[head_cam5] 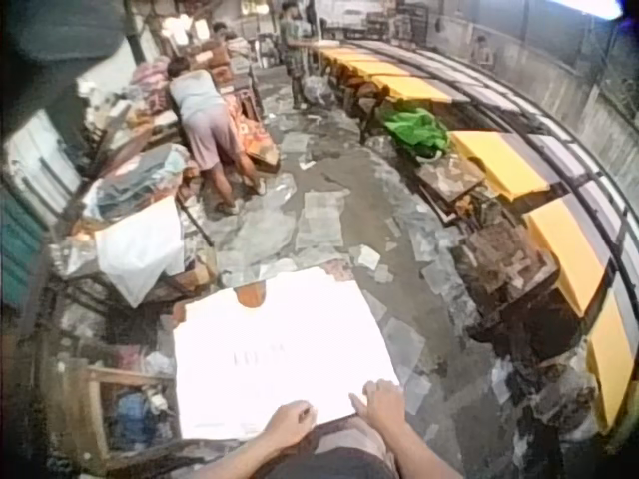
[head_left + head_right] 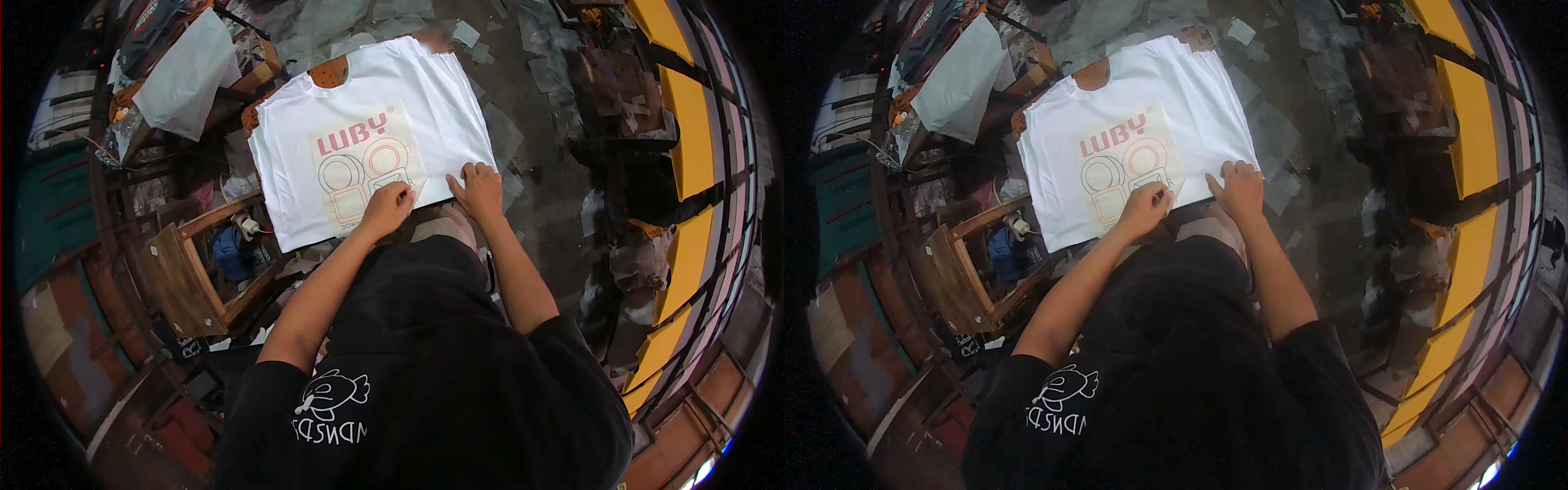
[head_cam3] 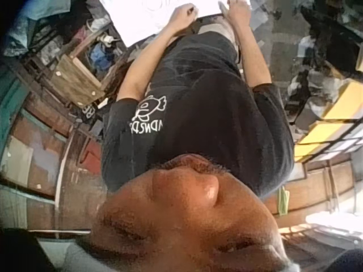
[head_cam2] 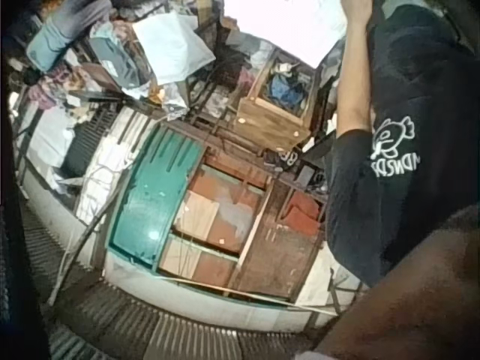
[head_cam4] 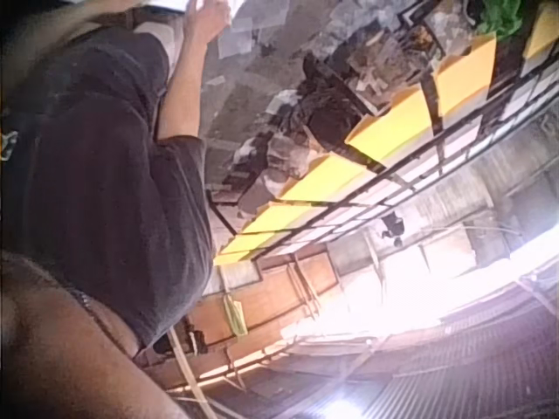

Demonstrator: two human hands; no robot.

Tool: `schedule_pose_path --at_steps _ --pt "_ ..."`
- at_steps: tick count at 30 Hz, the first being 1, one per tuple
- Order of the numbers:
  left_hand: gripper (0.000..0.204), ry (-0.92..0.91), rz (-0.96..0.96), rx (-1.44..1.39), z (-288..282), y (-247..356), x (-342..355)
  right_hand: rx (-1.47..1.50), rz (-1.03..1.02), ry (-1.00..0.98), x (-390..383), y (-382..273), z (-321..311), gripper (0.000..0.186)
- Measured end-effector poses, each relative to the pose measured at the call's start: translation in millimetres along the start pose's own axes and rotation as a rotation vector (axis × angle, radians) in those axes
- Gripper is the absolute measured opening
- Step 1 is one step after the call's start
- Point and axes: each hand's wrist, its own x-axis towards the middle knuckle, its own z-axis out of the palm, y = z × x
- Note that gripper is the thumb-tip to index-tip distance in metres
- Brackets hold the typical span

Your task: Manually printing designs onto t-shirts using ink and a stencil, then finishing with a heat press.

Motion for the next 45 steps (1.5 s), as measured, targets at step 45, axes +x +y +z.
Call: schedule_pose_path --at_steps 45 --pt "0.026 0.135 -0.566 -0.373 -228.8 -138.0 -30.4 0.153 -0.091 0.116 -23.1 37.4 15.3 0.029"
